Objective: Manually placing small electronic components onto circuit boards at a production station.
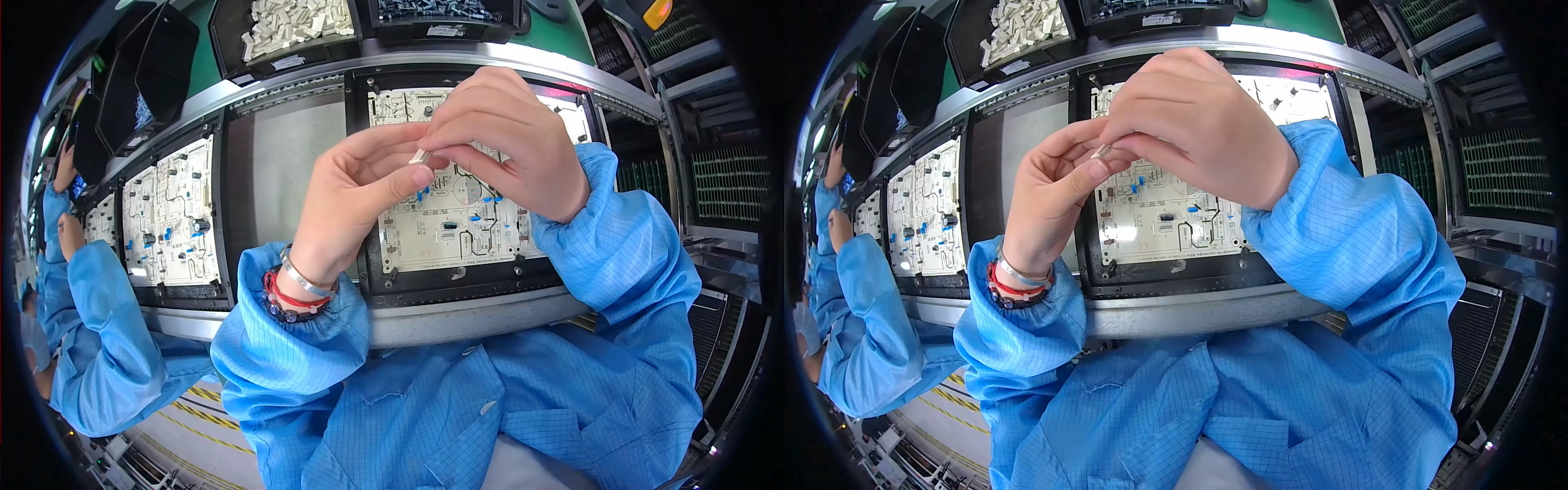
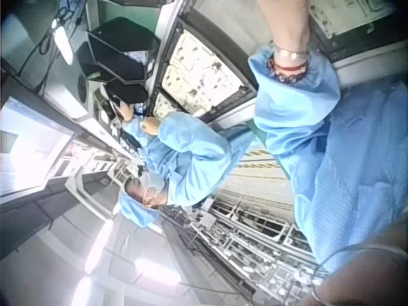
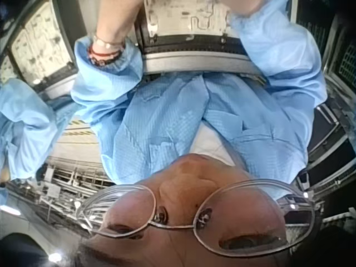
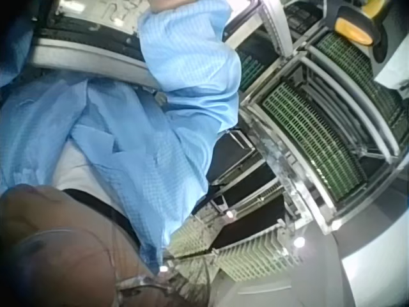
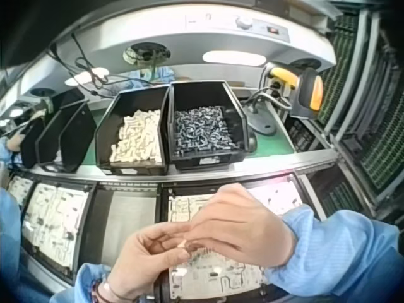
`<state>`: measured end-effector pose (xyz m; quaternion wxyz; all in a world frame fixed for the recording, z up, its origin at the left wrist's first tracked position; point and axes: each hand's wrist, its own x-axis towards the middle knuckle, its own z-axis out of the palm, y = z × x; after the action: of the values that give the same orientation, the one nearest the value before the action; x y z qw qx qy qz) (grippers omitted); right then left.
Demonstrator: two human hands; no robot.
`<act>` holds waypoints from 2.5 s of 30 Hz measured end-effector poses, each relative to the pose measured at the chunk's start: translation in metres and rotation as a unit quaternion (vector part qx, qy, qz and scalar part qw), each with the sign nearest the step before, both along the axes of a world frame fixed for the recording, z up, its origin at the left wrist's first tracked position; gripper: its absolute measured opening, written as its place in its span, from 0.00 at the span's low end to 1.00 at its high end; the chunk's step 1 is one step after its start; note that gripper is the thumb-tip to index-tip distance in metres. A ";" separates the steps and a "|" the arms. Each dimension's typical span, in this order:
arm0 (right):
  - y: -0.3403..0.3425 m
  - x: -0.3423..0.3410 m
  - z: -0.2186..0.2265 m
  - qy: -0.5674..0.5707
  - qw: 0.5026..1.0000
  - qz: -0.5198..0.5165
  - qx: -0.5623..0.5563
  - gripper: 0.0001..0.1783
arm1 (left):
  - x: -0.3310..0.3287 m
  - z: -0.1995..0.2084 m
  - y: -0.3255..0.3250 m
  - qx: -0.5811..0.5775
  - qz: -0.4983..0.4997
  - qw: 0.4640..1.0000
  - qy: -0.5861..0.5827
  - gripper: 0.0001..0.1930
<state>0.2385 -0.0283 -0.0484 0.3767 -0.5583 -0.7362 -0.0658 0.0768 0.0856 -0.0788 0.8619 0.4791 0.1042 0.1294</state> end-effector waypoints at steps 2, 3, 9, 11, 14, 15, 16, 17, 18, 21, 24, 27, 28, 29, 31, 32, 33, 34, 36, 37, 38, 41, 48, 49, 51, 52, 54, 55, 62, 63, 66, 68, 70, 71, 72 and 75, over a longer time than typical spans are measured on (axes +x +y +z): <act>0.002 0.003 -0.001 -0.001 1.000 0.026 0.009 0.10 | 0.001 0.001 0.001 0.005 0.015 1.000 0.016 0.21; 0.005 0.007 -0.001 0.000 1.000 0.025 0.009 0.10 | 0.002 -0.001 0.001 0.005 0.015 1.000 0.017 0.21; 0.047 0.051 0.024 0.032 0.997 0.069 0.014 0.07 | 0.000 -0.010 0.006 -0.037 0.027 0.999 -0.002 0.20; 0.062 0.076 0.034 -0.029 0.999 -0.019 -0.021 0.09 | 0.006 -0.006 0.004 -0.056 0.048 0.997 -0.036 0.20; 0.097 0.123 -0.001 -0.092 0.991 -0.090 -0.024 0.10 | 0.011 -0.010 0.003 -0.036 0.051 0.998 -0.031 0.20; 0.106 0.137 -0.013 -0.147 0.978 -0.124 -0.087 0.12 | 0.012 -0.010 0.003 -0.035 0.047 0.998 -0.030 0.20; 0.108 0.125 -0.006 -0.143 0.979 -0.121 -0.087 0.12 | 0.009 -0.009 0.004 -0.019 0.054 0.998 -0.011 0.20; 0.105 0.106 0.007 -0.133 0.943 -0.203 -0.227 0.13 | 0.007 -0.012 0.005 -0.001 0.057 0.998 0.006 0.21; 0.105 0.095 0.013 -0.119 0.881 -0.279 -0.362 0.13 | 0.006 -0.014 0.006 0.002 0.055 0.998 0.007 0.21; 0.114 0.101 0.001 -0.129 0.889 -0.277 -0.341 0.12 | 0.005 -0.013 0.006 0.010 0.053 0.999 0.012 0.21; 0.104 0.113 0.005 -0.157 0.914 -0.256 -0.272 0.10 | 0.011 -0.009 0.002 -0.004 0.048 0.999 0.013 0.20; 0.106 0.114 0.005 -0.178 0.930 -0.236 -0.217 0.08 | 0.011 -0.009 0.000 0.020 0.058 0.998 0.030 0.18; 0.108 0.115 0.006 -0.184 0.933 -0.235 -0.201 0.08 | 0.011 -0.010 0.000 0.022 0.061 0.997 0.037 0.16; 0.108 0.116 0.004 -0.162 0.940 -0.235 -0.187 0.07 | 0.011 -0.010 -0.001 0.025 0.064 0.997 0.043 0.15; 0.102 0.116 0.002 -0.119 0.958 -0.218 -0.141 0.06 | 0.013 -0.007 -0.004 0.023 0.052 0.997 0.055 0.15; 0.097 0.117 0.004 -0.081 0.973 -0.195 -0.095 0.06 | 0.015 -0.006 -0.006 0.017 0.047 0.997 0.065 0.15; 0.090 0.118 0.004 -0.052 0.982 -0.170 -0.059 0.05 | 0.019 -0.006 -0.010 0.020 0.038 0.997 0.065 0.15; 0.071 0.110 0.018 -0.053 0.985 -0.155 -0.062 0.06 | 0.021 -0.009 -0.013 0.060 0.043 0.996 0.057 0.15; 0.037 0.107 0.030 -0.049 0.990 -0.131 -0.016 0.07 | 0.033 -0.006 -0.021 0.103 0.033 0.993 0.045 0.15; 0.028 0.102 0.028 -0.049 0.993 -0.103 0.005 0.07 | 0.031 -0.004 -0.022 0.181 0.042 0.979 0.080 0.14; 0.011 0.100 0.032 -0.058 0.994 -0.086 0.023 0.07 | 0.033 0.001 -0.025 0.256 0.041 0.960 0.104 0.14; -0.040 0.098 0.034 -0.015 0.997 -0.079 0.005 0.08 | 0.051 0.004 -0.029 0.458 0.043 0.884 0.085 0.16; -0.142 0.085 0.040 0.149 0.955 -0.236 -0.099 0.13 | 0.081 -0.007 -0.040 0.662 -0.011 0.748 0.045 0.15; -0.149 0.086 0.037 0.167 0.946 -0.257 -0.106 0.14 | 0.083 -0.008 -0.042 0.679 -0.004 0.733 0.044 0.15; -0.161 0.091 0.031 0.170 0.943 -0.270 -0.099 0.14 | 0.085 -0.007 -0.045 0.702 0.000 0.711 0.045 0.15; -0.164 0.094 0.028 0.168 0.942 -0.277 -0.092 0.14 | 0.087 -0.006 -0.046 0.704 -0.005 0.709 0.045 0.15; -0.166 0.098 0.024 0.189 0.939 -0.276 -0.084 0.13 | 0.089 -0.005 -0.049 0.716 0.001 0.696 0.054 0.15; -0.166 0.099 0.024 0.205 0.937 -0.273 -0.076 0.13 | 0.089 -0.003 -0.050 0.718 -0.002 0.694 0.054 0.15; -0.172 0.102 0.021 0.229 0.932 -0.267 -0.089 0.11 | 0.092 0.007 -0.054 0.762 -0.012 0.640 0.094 0.15; -0.173 0.101 0.021 0.236 0.931 -0.265 -0.083 0.11 | 0.093 0.008 -0.054 0.766 -0.021 0.636 0.098 0.15; -0.173 0.100 0.019 0.250 0.930 -0.259 -0.077 0.10 | 0.095 0.012 -0.054 0.779 -0.035 0.620 0.082 0.15; -0.173 0.100 0.019 0.256 0.929 -0.256 -0.078 0.10 | 0.098 0.013 -0.054 0.785 -0.044 0.613 0.075 0.15; -0.173 0.099 0.020 0.244 0.925 -0.275 -0.089 0.10 | 0.099 0.014 -0.053 0.791 -0.052 0.605 0.070 0.15; -0.172 0.099 0.019 0.244 0.927 -0.272 -0.088 0.10 | 0.099 0.015 -0.052 0.798 -0.060 0.595 0.073 0.15; -0.171 0.099 0.018 0.256 0.924 -0.270 -0.086 0.10 | 0.097 0.016 -0.052 0.804 -0.068 0.585 0.076 0.15; -0.171 0.099 0.015 0.276 0.918 -0.272 -0.084 0.10 | 0.095 0.015 -0.048 0.797 -0.062 0.597 0.061 0.15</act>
<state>0.3371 -0.1992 -0.0333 0.4842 -0.7624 -0.4260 0.0531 0.1715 0.0374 -0.0638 0.1344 0.9877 -0.0183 0.0778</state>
